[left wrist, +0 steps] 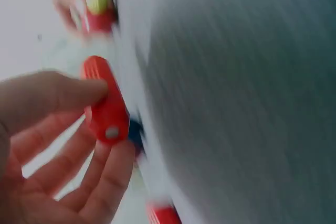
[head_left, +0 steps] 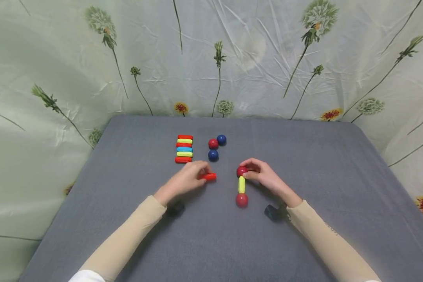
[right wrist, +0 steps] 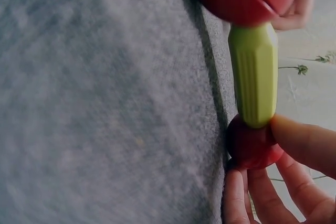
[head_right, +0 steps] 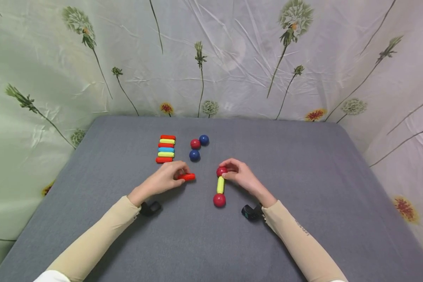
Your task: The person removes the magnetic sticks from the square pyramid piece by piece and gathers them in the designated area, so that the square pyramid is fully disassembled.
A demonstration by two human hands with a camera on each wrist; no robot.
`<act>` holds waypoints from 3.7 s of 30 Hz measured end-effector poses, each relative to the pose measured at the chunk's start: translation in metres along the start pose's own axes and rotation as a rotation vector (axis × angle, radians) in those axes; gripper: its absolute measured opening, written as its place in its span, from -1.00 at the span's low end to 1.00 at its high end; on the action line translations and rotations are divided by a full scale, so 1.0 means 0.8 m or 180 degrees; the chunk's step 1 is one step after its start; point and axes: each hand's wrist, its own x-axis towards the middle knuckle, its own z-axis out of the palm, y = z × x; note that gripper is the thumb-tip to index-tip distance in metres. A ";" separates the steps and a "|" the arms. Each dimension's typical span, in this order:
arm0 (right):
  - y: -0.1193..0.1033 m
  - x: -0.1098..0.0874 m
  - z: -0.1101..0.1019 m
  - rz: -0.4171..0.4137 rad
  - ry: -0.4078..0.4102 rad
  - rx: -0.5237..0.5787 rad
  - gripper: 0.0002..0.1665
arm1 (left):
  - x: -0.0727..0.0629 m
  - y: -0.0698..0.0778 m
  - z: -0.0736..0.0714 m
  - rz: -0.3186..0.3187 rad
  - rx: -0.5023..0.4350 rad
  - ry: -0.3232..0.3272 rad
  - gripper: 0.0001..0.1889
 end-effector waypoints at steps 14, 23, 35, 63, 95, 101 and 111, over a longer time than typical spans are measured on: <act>0.001 -0.006 -0.001 0.0037 0.0151 0.0016 -0.63 | -0.017 -0.055 -0.046 -0.0738 0.0485 0.0663 -0.78; 0.001 -0.012 0.000 0.0084 0.0319 -0.0354 -0.68 | -0.002 -0.015 -0.018 0.0020 -0.0279 -0.0050 -0.70; 0.004 -0.016 -0.004 -0.0061 -0.0233 -0.0341 -0.68 | 0.024 0.017 0.020 0.0263 0.0180 -0.0614 -0.73; 0.005 -0.017 -0.010 -0.0019 -0.0393 -0.0273 -0.73 | 0.072 0.010 0.004 0.0235 -0.0650 0.0453 -0.69; 0.006 -0.018 -0.013 -0.0015 -0.0385 -0.0250 -0.73 | 0.073 0.031 0.014 0.0348 -0.0142 -0.0581 -0.78; 0.005 -0.018 -0.012 -0.0049 -0.0355 -0.0207 -0.72 | 0.067 0.047 0.037 0.0312 0.0219 -0.0814 -0.80; 0.006 -0.019 -0.008 -0.0015 -0.0283 -0.0284 -0.73 | 0.055 0.045 0.032 0.0217 0.0367 -0.0611 -0.79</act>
